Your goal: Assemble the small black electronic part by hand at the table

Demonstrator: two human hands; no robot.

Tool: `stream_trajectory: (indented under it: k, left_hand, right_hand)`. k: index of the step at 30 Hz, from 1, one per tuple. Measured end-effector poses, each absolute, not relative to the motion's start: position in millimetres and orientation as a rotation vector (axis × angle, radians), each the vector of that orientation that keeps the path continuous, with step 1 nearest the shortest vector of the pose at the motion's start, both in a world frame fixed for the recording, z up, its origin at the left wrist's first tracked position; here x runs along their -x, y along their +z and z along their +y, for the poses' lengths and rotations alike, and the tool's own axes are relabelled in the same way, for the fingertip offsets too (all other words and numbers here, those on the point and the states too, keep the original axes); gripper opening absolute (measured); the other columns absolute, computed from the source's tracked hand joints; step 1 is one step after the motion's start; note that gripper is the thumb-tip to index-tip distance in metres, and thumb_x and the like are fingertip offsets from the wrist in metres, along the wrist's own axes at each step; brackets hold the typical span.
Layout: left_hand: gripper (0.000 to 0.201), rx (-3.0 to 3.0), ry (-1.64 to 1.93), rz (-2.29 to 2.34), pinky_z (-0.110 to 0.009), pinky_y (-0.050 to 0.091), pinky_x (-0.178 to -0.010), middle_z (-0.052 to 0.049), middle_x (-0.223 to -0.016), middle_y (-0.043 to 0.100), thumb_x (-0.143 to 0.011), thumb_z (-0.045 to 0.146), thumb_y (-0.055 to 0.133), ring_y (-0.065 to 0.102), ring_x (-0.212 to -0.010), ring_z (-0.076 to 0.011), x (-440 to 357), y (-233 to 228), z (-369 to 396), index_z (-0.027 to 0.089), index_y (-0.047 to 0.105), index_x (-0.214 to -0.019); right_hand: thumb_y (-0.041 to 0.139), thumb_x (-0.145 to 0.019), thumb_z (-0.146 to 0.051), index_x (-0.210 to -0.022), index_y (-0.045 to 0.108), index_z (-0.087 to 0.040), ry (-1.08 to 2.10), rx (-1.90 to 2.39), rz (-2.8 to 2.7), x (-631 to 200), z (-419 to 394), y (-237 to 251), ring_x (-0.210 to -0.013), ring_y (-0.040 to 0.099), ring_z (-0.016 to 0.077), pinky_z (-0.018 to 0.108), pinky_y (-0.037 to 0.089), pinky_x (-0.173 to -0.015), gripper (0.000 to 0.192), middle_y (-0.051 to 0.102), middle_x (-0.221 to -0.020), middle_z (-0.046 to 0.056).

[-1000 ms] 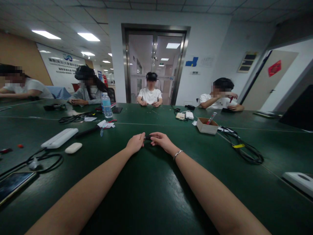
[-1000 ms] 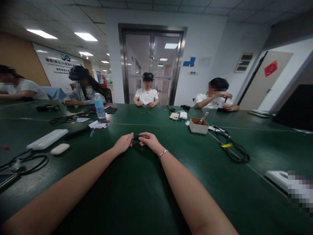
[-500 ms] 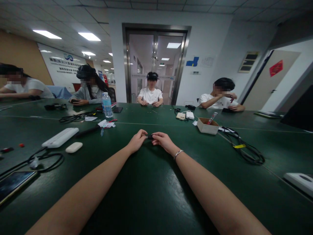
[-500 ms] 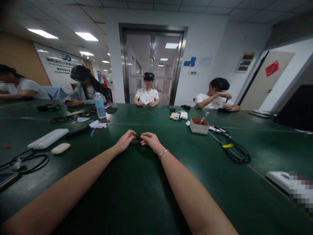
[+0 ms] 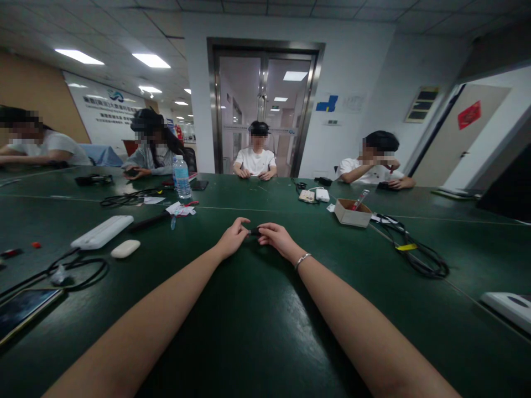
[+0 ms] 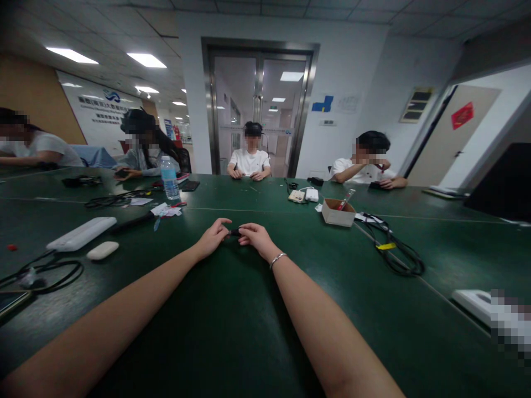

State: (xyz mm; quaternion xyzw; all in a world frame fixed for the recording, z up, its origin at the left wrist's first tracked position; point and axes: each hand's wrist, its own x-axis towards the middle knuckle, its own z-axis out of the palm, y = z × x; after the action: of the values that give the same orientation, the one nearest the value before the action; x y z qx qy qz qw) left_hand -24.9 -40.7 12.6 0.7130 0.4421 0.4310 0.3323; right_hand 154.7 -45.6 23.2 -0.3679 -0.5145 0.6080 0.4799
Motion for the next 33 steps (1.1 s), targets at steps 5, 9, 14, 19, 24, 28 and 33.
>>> stream_trajectory:
  k: [5, 9, 14, 19, 24, 28, 33]
  left_hand:
    - [0.034, -1.805, 1.083, 1.124, -0.024, 0.038, -0.054, 0.003, -0.063, 0.052, -0.083, 0.034, 0.038, 0.046, -0.052, -0.0106, 24.4, 13.8, -42.2, 0.019, 0.045, -0.113]
    - [0.032, -1.802, 1.141, 1.097, -0.023, 0.039, -0.057, 0.002, -0.066, 0.052, -0.082, 0.032, 0.041, 0.048, -0.056, -0.0104, 23.8, 14.4, -42.4, 0.018, 0.046, -0.11]
    - [0.029, -1.86, 1.129, 1.129, -0.023, 0.038, -0.058, 0.003, -0.064, 0.051, -0.082, 0.033, 0.042, 0.048, -0.057, -0.0109, 24.0, 13.9, -40.9, 0.019, 0.051, -0.106]
    - [0.03, -1.825, 1.098, 1.11, -0.024, 0.039, -0.058, 0.002, -0.064, 0.051, -0.084, 0.034, 0.037, 0.048, -0.059, -0.0116, 24.6, 12.5, -39.4, 0.018, 0.052, -0.104]
    - [0.028, -1.814, 1.097, 1.073, -0.023, 0.038, -0.055, 0.002, -0.065, 0.052, -0.083, 0.035, 0.039, 0.047, -0.055, -0.0102, 23.1, 11.6, -39.6, 0.018, 0.051, -0.103]
    - [0.03, -1.805, 1.142, 1.103, -0.023, 0.039, -0.055, 0.003, -0.064, 0.051, -0.083, 0.038, 0.041, 0.047, -0.054, -0.0098, 21.6, 11.9, -40.1, 0.018, 0.048, -0.105]
    - [0.031, -1.812, 1.149, 1.119, -0.024, 0.041, -0.058, 0.002, -0.066, 0.053, -0.082, 0.036, 0.043, 0.05, -0.057, -0.0106, 22.3, 11.4, -39.3, 0.017, 0.047, -0.107]
  right_hand:
    - [0.057, -0.08, -0.005, -0.09, 0.058, -0.009, 1.491, 0.896, -1.258, -154.9, -46.5, 24.7, -0.051, 0.062, 0.0092, 0.015, 0.054, -0.049, 0.011, 0.063, -0.065, 0.004]
    - [0.059, -0.079, -0.007, -0.09, 0.058, -0.008, 1.495, 0.895, -1.241, -155.1, -46.3, 24.4, -0.05, 0.062, 0.0095, 0.015, 0.054, -0.048, 0.011, 0.063, -0.065, 0.004]
    - [0.058, -0.079, -0.006, -0.09, 0.057, -0.009, 1.5, 0.89, -1.242, -155.6, -45.4, 23.3, -0.05, 0.061, 0.0092, 0.015, 0.054, -0.048, 0.011, 0.062, -0.064, 0.004]
    - [0.056, -0.081, -0.005, -0.09, 0.058, -0.008, 1.5, 0.883, -1.25, -156.0, -45.0, 23.4, -0.051, 0.062, 0.0093, 0.016, 0.054, -0.049, 0.01, 0.063, -0.067, 0.004]
    - [0.057, -0.08, -0.006, -0.09, 0.058, -0.009, 1.497, 0.892, -1.242, -155.8, -44.4, 22.7, -0.051, 0.061, 0.0095, 0.016, 0.054, -0.049, 0.01, 0.063, -0.066, 0.004]
    - [0.058, -0.079, -0.007, -0.09, 0.058, -0.009, 1.497, 0.886, -1.252, -156.3, -44.5, 22.5, -0.051, 0.062, 0.0095, 0.016, 0.054, -0.049, 0.011, 0.063, -0.068, 0.005]
    - [0.057, -0.08, -0.006, -0.09, 0.057, -0.009, 1.511, 0.876, -1.234, -156.6, -44.7, 22.7, -0.05, 0.062, 0.0096, 0.016, 0.054, -0.049, 0.011, 0.063, -0.067, 0.005]
